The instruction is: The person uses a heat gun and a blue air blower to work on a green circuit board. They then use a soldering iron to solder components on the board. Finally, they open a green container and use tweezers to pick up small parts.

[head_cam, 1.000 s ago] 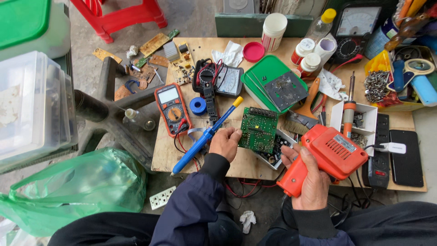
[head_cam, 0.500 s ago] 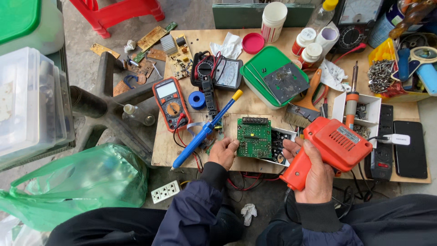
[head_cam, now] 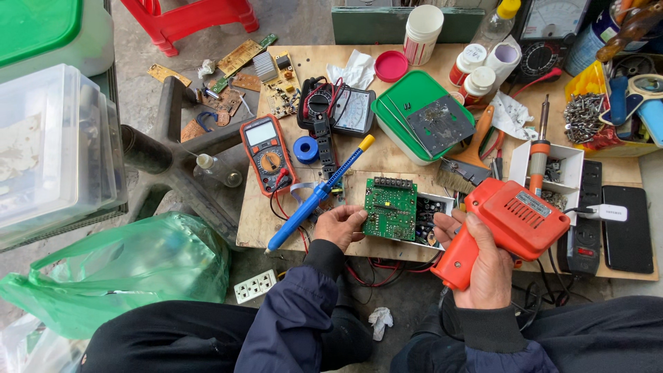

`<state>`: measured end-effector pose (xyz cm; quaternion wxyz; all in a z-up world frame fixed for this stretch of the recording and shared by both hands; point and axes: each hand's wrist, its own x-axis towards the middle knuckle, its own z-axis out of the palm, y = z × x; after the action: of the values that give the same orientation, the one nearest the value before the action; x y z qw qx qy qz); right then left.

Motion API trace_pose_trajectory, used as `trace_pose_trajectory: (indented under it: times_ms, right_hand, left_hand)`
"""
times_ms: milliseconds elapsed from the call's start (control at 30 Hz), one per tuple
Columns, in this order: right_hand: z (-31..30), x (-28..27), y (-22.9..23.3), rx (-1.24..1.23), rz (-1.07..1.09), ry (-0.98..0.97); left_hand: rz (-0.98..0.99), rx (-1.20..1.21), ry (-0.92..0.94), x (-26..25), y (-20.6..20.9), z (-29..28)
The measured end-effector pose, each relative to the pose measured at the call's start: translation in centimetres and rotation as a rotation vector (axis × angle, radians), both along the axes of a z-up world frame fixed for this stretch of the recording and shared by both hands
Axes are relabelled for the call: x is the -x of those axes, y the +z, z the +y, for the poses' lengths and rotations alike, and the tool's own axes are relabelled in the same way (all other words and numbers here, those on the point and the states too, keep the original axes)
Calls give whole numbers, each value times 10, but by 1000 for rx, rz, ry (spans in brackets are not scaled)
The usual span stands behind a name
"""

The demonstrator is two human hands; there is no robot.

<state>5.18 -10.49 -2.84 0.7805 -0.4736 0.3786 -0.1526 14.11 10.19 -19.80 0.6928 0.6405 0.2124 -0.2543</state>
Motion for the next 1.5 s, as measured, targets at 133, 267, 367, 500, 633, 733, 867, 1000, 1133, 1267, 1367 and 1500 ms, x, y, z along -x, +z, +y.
trace_pose_trajectory:
  times_ms: [133,267,367,500,633,733,867,1000,1133,1267,1367,1500]
  right_hand:
    - [0,0,1,11,5,16]
    - [3,1,-1,13,-2,24]
    - [5,0,-6,5,0,23]
    - [7,0,-4,-1,10,3]
    - [13,-2,-30,-30,-18,-32]
    - [25,-1,-26,-6,19,21]
    - [32,0,-27,-22,6,3]
    - [30,4,-9,-20,34,31]
    - [35,10,-17,25,71,24]
    - [35,15,-36,64,68,23]
    - [32,15,-44,73,86,31]
    - [33,15,-44,93,50,15]
  left_hand:
    - [-76,-122,-51,-1,23,-5]
    - [-35,-212,-48,-2,30,-6]
    - [-50,-305,-79,1,37,-9]
    - [-85,-94,-41,4,-13,-4]
    - [-34,7,17,0,1,-5]
    - [-25,-16,7,2,9,-6]
    - [-59,-87,-11,6,3,-6]
    - [-57,-89,17,10,-4,-6]
    - [-43,-130,1,11,10,-9]
    - [-86,-174,-21,15,13,-8]
    - [-57,-222,-46,19,13,-10]
    - [-20,-179,-42,26,14,-9]
